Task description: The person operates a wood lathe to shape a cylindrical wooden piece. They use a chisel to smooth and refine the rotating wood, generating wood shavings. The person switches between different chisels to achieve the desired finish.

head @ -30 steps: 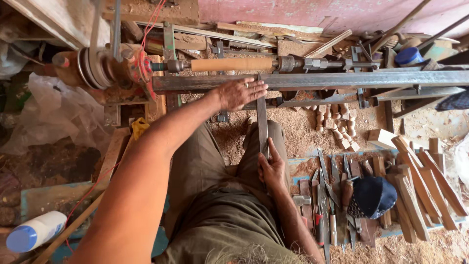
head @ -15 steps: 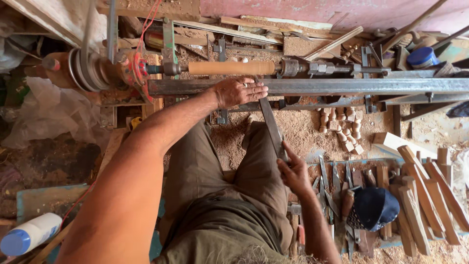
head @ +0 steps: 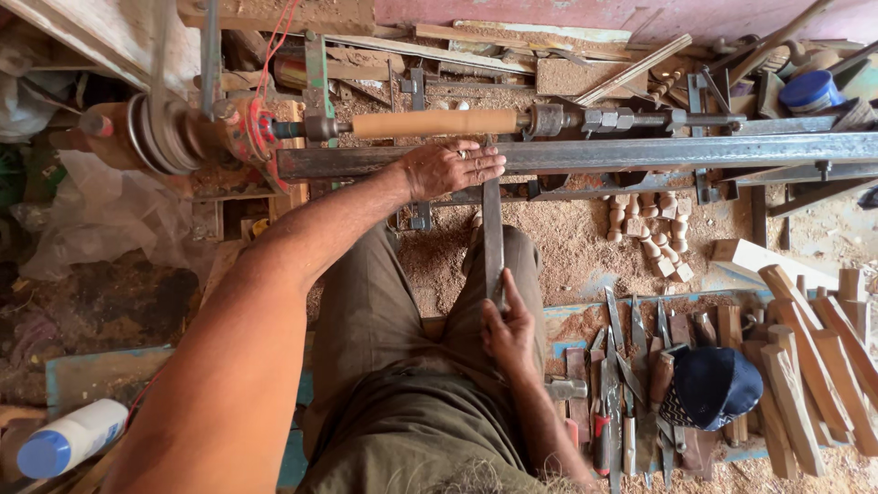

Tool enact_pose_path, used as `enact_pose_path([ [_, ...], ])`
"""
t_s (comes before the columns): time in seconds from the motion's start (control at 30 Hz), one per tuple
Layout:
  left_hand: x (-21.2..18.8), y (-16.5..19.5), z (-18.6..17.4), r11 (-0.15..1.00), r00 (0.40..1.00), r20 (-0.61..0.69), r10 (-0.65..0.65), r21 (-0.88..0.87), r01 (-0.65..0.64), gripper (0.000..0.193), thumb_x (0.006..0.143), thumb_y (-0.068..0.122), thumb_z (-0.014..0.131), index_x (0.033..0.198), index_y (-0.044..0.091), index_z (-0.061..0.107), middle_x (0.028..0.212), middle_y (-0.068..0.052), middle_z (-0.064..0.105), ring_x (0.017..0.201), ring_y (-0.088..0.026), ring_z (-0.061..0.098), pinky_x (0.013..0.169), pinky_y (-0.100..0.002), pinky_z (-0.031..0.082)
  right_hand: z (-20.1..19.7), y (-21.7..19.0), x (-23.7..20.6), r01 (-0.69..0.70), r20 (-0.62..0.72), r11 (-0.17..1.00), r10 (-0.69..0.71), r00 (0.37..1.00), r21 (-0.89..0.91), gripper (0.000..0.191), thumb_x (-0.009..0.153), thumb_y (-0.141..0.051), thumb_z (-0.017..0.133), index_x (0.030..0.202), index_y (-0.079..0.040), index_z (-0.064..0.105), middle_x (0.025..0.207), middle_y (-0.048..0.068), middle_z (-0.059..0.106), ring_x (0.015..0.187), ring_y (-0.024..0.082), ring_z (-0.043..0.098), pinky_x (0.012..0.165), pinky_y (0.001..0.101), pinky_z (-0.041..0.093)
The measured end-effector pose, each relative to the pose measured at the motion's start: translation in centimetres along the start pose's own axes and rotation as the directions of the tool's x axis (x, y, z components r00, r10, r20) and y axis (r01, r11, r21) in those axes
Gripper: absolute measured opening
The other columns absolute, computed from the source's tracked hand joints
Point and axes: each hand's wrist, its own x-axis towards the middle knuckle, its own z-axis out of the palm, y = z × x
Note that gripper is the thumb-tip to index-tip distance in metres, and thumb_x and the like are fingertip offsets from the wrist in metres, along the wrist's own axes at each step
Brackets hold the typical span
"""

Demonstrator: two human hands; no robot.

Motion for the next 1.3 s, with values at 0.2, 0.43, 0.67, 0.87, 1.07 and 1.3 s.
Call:
enact_pose_path([
  [0.2,0.2,0.0,-0.3,0.999,1.000,0.005,-0.027,-0.041,0.027,0.049,0.103,0.008,0.057,0.149,0.024,0.055,0.150,0.008,0.059,0.131,-0.007,0.060,0.128,-0.033,0.025,-1.8,-1.7,0.4,-0.024,0.077,1.000,0.023,0.997,0.012,0.075,0.095,-0.005,0.064,0.162,-0.019,0.034,0.060,-0.001,0.060,0.041,0.004,0.045,0.034,0.0224,0.035],
  [0.43,-0.2,0.0,0.5,0.996,0.999,-0.040,-0.016,0.084,0.019,0.048,0.105,0.008,0.058,0.149,0.025,0.054,0.148,0.009,0.061,0.133,-0.006,0.060,0.130,-0.031,0.025,-8.0,-6.8,2.9,-0.163,0.115,0.931,0.210,0.971,-0.326,0.067,0.097,-0.013,0.064,0.159,-0.026,0.043,0.061,0.000,0.058,0.043,0.006,0.041,0.037,0.0222,0.035],
  [0.67,-0.1,0.0,0.5,0.994,0.999,0.047,-0.006,0.109,0.001,0.054,0.102,0.008,0.057,0.153,0.020,0.047,0.155,0.005,0.054,0.138,-0.009,0.055,0.128,-0.033,0.027,-6.5,-6.3,1.9,-0.193,0.082,0.947,0.220,0.972,-0.255,0.068,0.096,-0.015,0.063,0.159,-0.029,0.042,0.061,0.001,0.059,0.042,0.007,0.041,0.036,0.0230,0.034],
  [0.87,0.5,0.2,-0.6,0.977,0.982,0.186,-0.012,0.212,-0.029,0.067,0.100,0.008,0.054,0.161,0.020,0.029,0.164,0.005,0.039,0.147,-0.009,0.042,0.129,-0.035,0.019,-2.1,-2.5,0.5,-0.073,0.025,0.994,0.075,0.997,-0.082,0.071,0.095,-0.011,0.064,0.160,-0.025,0.037,0.061,0.001,0.062,0.042,0.006,0.048,0.035,0.0225,0.039],
  [1.07,0.6,0.2,-1.3,0.967,0.981,0.194,-0.004,0.249,-0.046,0.069,0.099,0.013,0.055,0.162,0.019,0.026,0.167,0.005,0.037,0.151,-0.014,0.038,0.131,-0.038,0.014,1.1,0.6,-0.2,0.022,-0.012,0.998,-0.021,1.000,0.065,0.073,0.095,-0.006,0.064,0.161,-0.019,0.034,0.058,-0.002,0.057,0.040,0.005,0.046,0.033,0.0226,0.037],
  [1.3,0.3,0.0,-0.6,0.970,0.999,0.028,0.015,0.240,-0.021,0.062,0.095,0.004,0.068,0.152,0.019,0.048,0.154,0.005,0.053,0.142,-0.013,0.051,0.129,-0.035,0.026,-4.1,-2.9,1.2,-0.041,0.068,0.981,0.055,0.996,-0.189,0.071,0.095,-0.007,0.063,0.159,-0.023,0.038,0.061,-0.001,0.063,0.043,0.005,0.045,0.038,0.0214,0.036],
])
